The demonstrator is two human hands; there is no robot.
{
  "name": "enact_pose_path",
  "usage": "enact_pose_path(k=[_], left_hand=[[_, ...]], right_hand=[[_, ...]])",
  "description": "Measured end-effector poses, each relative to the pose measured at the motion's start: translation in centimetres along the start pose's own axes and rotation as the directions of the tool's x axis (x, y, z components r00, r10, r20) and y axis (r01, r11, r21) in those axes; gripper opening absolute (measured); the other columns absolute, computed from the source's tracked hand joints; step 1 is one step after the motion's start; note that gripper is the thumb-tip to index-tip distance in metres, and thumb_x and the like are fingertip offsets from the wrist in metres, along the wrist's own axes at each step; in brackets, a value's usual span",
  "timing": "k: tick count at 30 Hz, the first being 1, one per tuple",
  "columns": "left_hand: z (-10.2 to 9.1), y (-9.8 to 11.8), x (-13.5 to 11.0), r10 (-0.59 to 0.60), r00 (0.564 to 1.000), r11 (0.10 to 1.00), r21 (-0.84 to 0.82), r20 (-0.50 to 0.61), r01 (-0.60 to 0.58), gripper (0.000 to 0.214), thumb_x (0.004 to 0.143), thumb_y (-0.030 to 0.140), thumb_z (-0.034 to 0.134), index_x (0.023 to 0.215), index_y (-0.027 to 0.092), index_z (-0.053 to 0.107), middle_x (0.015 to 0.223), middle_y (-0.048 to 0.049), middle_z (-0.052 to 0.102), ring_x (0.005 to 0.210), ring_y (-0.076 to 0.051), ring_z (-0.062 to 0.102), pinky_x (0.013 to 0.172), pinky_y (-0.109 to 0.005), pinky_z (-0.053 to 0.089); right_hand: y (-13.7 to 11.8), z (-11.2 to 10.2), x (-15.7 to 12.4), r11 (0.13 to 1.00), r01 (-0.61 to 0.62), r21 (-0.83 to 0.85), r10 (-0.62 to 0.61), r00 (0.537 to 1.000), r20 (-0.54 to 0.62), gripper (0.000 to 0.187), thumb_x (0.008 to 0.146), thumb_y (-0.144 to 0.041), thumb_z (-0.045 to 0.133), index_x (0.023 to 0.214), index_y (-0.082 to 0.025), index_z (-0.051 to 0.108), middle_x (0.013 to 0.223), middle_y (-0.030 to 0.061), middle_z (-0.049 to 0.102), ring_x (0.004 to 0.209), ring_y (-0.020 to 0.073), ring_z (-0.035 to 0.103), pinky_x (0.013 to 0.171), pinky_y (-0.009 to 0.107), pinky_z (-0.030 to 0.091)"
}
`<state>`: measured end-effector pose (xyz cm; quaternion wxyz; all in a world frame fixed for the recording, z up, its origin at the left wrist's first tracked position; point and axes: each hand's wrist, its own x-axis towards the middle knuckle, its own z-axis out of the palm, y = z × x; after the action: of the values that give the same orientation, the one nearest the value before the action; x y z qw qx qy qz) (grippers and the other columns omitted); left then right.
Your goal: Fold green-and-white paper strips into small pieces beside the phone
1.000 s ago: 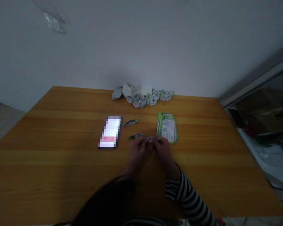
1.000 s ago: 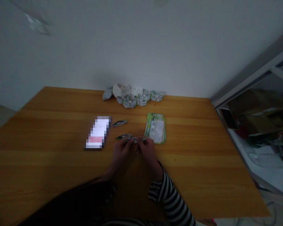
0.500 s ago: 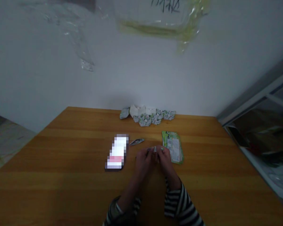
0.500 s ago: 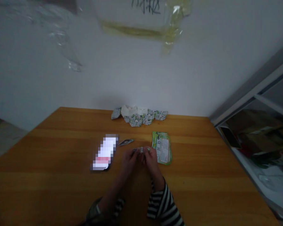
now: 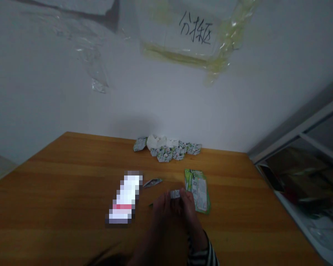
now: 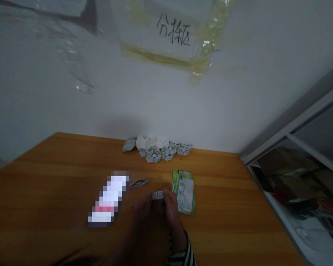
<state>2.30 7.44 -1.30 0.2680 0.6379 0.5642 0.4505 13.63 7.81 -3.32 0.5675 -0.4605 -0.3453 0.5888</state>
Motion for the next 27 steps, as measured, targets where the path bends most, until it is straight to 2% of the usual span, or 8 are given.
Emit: enact_pose_path(k=[4, 8, 11, 15, 20, 22, 24, 27], left_hand=[[0.1, 0.0, 0.5, -0.102, 0.994, 0.985, -0.137, 0.028, 0.104, 0.042, 0.092, 0.047, 0.041, 0.066, 0.020, 0.060, 0.055, -0.0035, 0.063, 0.048, -0.017, 0.058, 0.049, -0.027, 0.044], [-0.5, 0.4, 1.4, -0.184, 0.982, 0.955, -0.229, 0.037, 0.188, 0.034, 0.080, 0.050, 0.059, 0.070, 0.018, 0.065, 0.064, -0.0042, 0.070, 0.059, -0.021, 0.065, 0.055, -0.029, 0.050], [-0.8, 0.5, 1.6, -0.168, 0.985, 0.951, -0.258, 0.037, 0.172, 0.030, 0.079, 0.047, 0.062, 0.071, 0.018, 0.068, 0.067, -0.0048, 0.073, 0.063, -0.021, 0.067, 0.058, -0.030, 0.053], [-0.7, 0.3, 1.4, -0.146, 0.989, 0.962, -0.232, 0.021, 0.147, 0.030, 0.081, 0.045, 0.060, 0.070, 0.018, 0.068, 0.061, -0.0042, 0.071, 0.057, -0.020, 0.065, 0.054, -0.029, 0.052], [-1.3, -0.3, 1.5, -0.074, 0.997, 0.970, -0.233, -0.017, 0.068, 0.030, 0.083, 0.044, 0.058, 0.071, 0.018, 0.068, 0.065, -0.0050, 0.071, 0.060, -0.020, 0.066, 0.056, -0.029, 0.053], [-2.1, -0.6, 1.8, -0.018, 0.999, 0.977, -0.215, -0.049, 0.007, 0.031, 0.082, 0.046, 0.058, 0.072, 0.019, 0.068, 0.066, -0.0047, 0.071, 0.061, -0.021, 0.066, 0.056, -0.030, 0.053], [-3.0, -1.0, 2.4, 0.027, 0.994, 0.983, -0.179, -0.104, -0.046, 0.029, 0.081, 0.045, 0.060, 0.077, 0.018, 0.069, 0.075, -0.0057, 0.073, 0.070, -0.021, 0.068, 0.064, -0.031, 0.055], [-4.2, -1.8, 3.5, -0.006, 0.987, 0.984, -0.174, -0.160, -0.022, 0.029, 0.081, 0.046, 0.062, 0.081, 0.018, 0.069, 0.072, -0.0042, 0.072, 0.065, -0.019, 0.067, 0.062, -0.029, 0.053]], right_hand=[[-0.8, 0.0, 0.0, 0.992, 0.015, -0.127, -0.014, 1.000, 0.005, 0.066, 0.081, -0.072, 0.050, 0.043, -0.018, 0.045, 0.034, -0.0039, 0.038, 0.031, 0.0059, 0.033, 0.034, 0.019, 0.021], [-1.7, 0.2, -0.1, 0.970, 0.010, -0.243, -0.002, 0.999, 0.035, 0.057, 0.076, -0.070, 0.058, 0.060, -0.016, 0.058, 0.038, -0.0062, 0.042, 0.032, 0.0052, 0.032, 0.034, 0.018, 0.023], [-2.0, 0.4, -0.1, 0.949, 0.059, -0.310, -0.034, 0.996, 0.085, 0.054, 0.078, -0.067, 0.058, 0.071, -0.014, 0.066, 0.041, -0.0054, 0.045, 0.034, 0.0060, 0.034, 0.035, 0.018, 0.025], [-1.6, 0.5, 0.1, 0.927, 0.129, -0.353, -0.122, 0.992, 0.044, 0.054, 0.079, -0.066, 0.059, 0.065, -0.014, 0.066, 0.045, -0.0024, 0.049, 0.038, 0.0078, 0.039, 0.036, 0.018, 0.028], [-1.2, 1.1, 0.2, 0.909, 0.199, -0.366, -0.194, 0.980, 0.051, 0.049, 0.083, -0.061, 0.057, 0.078, -0.015, 0.073, 0.052, 0.0003, 0.059, 0.043, 0.0114, 0.049, 0.039, 0.020, 0.038], [-1.2, 1.5, 0.2, 0.900, 0.243, -0.362, -0.249, 0.968, 0.032, 0.043, 0.083, -0.056, 0.059, 0.086, -0.016, 0.075, 0.062, 0.0032, 0.067, 0.051, 0.0150, 0.058, 0.046, 0.023, 0.045], [-1.3, 1.6, 0.2, 0.875, 0.310, -0.371, -0.323, 0.946, 0.028, 0.036, 0.084, -0.050, 0.060, 0.093, -0.019, 0.076, 0.078, 0.0062, 0.073, 0.067, 0.0191, 0.065, 0.058, 0.027, 0.052], [-1.5, 1.3, 0.3, 0.778, 0.432, -0.456, -0.457, 0.887, 0.059, 0.028, 0.087, -0.038, 0.059, 0.103, -0.022, 0.075, 0.095, 0.0072, 0.074, 0.084, 0.0212, 0.068, 0.074, 0.031, 0.055]])
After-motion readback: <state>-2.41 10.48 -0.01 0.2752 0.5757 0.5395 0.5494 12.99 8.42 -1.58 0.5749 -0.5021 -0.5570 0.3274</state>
